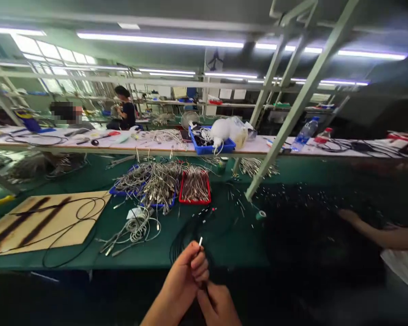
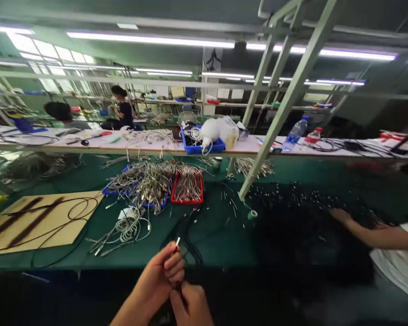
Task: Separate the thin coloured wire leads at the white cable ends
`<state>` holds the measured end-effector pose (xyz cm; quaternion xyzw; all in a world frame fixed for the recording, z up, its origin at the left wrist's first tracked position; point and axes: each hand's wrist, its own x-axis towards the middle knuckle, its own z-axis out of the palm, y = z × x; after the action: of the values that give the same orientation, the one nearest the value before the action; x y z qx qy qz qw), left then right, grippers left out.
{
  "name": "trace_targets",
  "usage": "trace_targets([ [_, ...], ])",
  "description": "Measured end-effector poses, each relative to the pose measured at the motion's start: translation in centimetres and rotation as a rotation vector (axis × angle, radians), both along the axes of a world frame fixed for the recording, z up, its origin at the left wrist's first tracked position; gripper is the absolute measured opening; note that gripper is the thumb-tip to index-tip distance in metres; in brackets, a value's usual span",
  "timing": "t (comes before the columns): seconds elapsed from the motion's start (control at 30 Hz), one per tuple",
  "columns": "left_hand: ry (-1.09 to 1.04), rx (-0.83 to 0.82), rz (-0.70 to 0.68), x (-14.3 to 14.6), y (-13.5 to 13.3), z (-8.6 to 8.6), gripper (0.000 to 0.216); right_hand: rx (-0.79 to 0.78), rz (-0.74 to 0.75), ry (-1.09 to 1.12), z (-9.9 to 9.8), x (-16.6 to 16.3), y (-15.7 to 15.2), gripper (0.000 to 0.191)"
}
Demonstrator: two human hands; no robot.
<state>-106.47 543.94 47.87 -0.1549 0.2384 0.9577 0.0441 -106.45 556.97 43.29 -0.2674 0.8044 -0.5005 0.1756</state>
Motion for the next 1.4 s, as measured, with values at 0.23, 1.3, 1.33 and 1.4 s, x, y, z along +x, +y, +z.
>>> trace_targets([
  [0.23,0.153,-0.098,-0.08,3.3,0.7,7.2,0.015,-0.154,0.202,0.027,3.9,1.0,1.8,0.025],
  [1.3,0.003,-0.882,-0.246,-5.8,13.7,-8.7,0.024,0.16,-0.149,-0.047,-2.5,-7.2,18.9,0.03],
  [1.33,-0.033,-1.003,-0.241,-6.2,13.3,-10.4,0.024,0.183,-0.212,-0.054,-3.3,-8.0,20.2,0.03],
  [1.4,-0.107,-1.293,-0.211,-7.4,11.3,-13.6,0.022,0.254,-0.319,-0.075,-4.6,-9.9,22.2,0.032],
])
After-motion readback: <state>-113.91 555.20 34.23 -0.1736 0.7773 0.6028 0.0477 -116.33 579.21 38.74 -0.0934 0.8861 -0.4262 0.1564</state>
